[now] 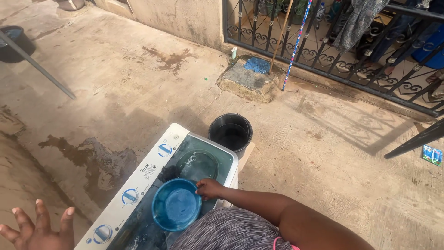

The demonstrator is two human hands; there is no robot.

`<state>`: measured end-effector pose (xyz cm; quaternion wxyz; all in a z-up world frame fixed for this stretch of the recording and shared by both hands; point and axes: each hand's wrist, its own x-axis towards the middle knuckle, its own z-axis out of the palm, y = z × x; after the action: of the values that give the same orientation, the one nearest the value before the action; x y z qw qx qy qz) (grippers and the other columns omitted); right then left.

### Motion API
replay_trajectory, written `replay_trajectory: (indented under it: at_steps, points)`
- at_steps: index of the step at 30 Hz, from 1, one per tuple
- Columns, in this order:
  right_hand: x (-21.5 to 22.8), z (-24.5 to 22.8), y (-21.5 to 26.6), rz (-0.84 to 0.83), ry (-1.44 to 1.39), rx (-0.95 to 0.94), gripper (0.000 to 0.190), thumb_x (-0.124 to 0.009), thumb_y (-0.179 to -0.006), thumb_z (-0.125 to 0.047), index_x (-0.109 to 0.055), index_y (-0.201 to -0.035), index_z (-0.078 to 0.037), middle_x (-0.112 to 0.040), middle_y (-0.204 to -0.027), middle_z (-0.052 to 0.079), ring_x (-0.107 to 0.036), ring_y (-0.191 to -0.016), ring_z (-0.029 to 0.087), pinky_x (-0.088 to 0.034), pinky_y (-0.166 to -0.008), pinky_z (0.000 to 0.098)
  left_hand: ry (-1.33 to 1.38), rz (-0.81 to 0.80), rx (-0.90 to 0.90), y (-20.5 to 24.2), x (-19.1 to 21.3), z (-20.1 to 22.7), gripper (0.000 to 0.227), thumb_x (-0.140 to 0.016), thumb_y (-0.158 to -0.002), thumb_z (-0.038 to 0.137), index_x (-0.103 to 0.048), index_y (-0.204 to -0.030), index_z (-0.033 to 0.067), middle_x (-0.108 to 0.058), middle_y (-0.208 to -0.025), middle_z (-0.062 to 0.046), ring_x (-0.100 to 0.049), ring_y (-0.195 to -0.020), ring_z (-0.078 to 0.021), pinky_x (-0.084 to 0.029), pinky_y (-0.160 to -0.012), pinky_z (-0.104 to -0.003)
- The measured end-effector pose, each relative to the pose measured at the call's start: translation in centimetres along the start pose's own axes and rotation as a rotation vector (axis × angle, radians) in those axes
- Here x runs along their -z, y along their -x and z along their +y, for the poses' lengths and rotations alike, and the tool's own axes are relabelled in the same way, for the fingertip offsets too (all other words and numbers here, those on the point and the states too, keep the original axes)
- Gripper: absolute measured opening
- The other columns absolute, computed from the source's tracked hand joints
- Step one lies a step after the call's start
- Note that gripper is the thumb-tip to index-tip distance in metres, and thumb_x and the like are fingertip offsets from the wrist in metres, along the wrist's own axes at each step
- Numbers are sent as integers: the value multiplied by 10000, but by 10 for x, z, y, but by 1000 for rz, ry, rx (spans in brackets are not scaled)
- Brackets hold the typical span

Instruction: Washing and rinsing a blue plastic bowl inside the tub of a twin-tub washing machine.

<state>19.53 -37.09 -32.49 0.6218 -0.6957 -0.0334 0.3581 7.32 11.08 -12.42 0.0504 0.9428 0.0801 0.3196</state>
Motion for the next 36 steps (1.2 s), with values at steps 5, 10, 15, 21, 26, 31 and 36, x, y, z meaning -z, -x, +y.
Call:
replay_trajectory:
  at_steps: [5, 10, 15, 21, 26, 31, 36]
  points:
    - [3, -11, 9, 69, 245, 102, 475, -759, -913, -248, -608, -1321, -60, -698, -1196, 133, -691, -1003, 234, -556, -867, 364, -97, -146, 288, -14, 51, 63, 925, -443, -902, 827, -442, -1562, 180, -210, -1704, -230, 12, -1621, -478, 41, -1143, -805]
    - [-8, -54, 6, 161, 832, 499, 649, -703, -932, -390, -479, -1493, -151, -422, -1559, 217, -419, -1431, 404, -373, -1143, 495, -127, -210, 478, -8, 96, 94, 894, -405, -879, 801, -369, -1588, 259, -128, -1735, -130, 32, -1587, -413, 68, -1112, -805]
    - [-24, -84, -16, 215, 988, 794, 607, -735, -893, -363, -550, -1431, -150, -377, -1584, 253, -326, -1453, 480, -346, -1108, 579, -127, -301, 576, 3, 97, 107, 873, -479, -904, 727, -265, -1627, 288, -41, -1740, -69, 74, -1582, -363, 73, -1151, -744]
    - [-66, -1, -66, -35, 430, 480, 343, -739, -910, -280, -707, -1228, -154, -734, -1177, 60, -677, -1061, 252, -568, -849, 414, -133, -284, 557, 20, 65, 119, 890, -490, -914, 747, -211, -1647, 328, -19, -1739, -28, 63, -1591, -334, 20, -1177, -746]
    - [-64, 60, -107, -58, 3, -118, 338, -722, -915, -204, -705, -1247, -144, -715, -1024, 19, -620, -859, 155, -514, -658, 334, -229, -357, 517, 49, 35, 127, 891, -505, -912, 740, -199, -1646, 339, -14, -1747, -25, 55, -1601, -324, -13, -1165, -757]
    - [-63, 54, -108, 243, -135, -86, 300, -648, -961, -186, -719, -1240, -99, -738, -1013, 16, -618, -829, 150, -498, -668, 327, -254, -413, 564, 66, 33, 131, 905, -487, -908, 736, -169, -1649, 327, 16, -1743, -47, 63, -1591, -332, -2, -1162, -754]
    - [-63, 61, -139, 288, -644, -236, 226, -517, -1018, -179, -672, -1057, -19, -667, -936, 134, -619, -840, 261, -524, -728, 402, -242, -345, 675, 69, 34, 122, 855, -415, -963, 714, -145, -1653, 286, -7, -1736, -47, 51, -1588, -314, 37, -1160, -742]
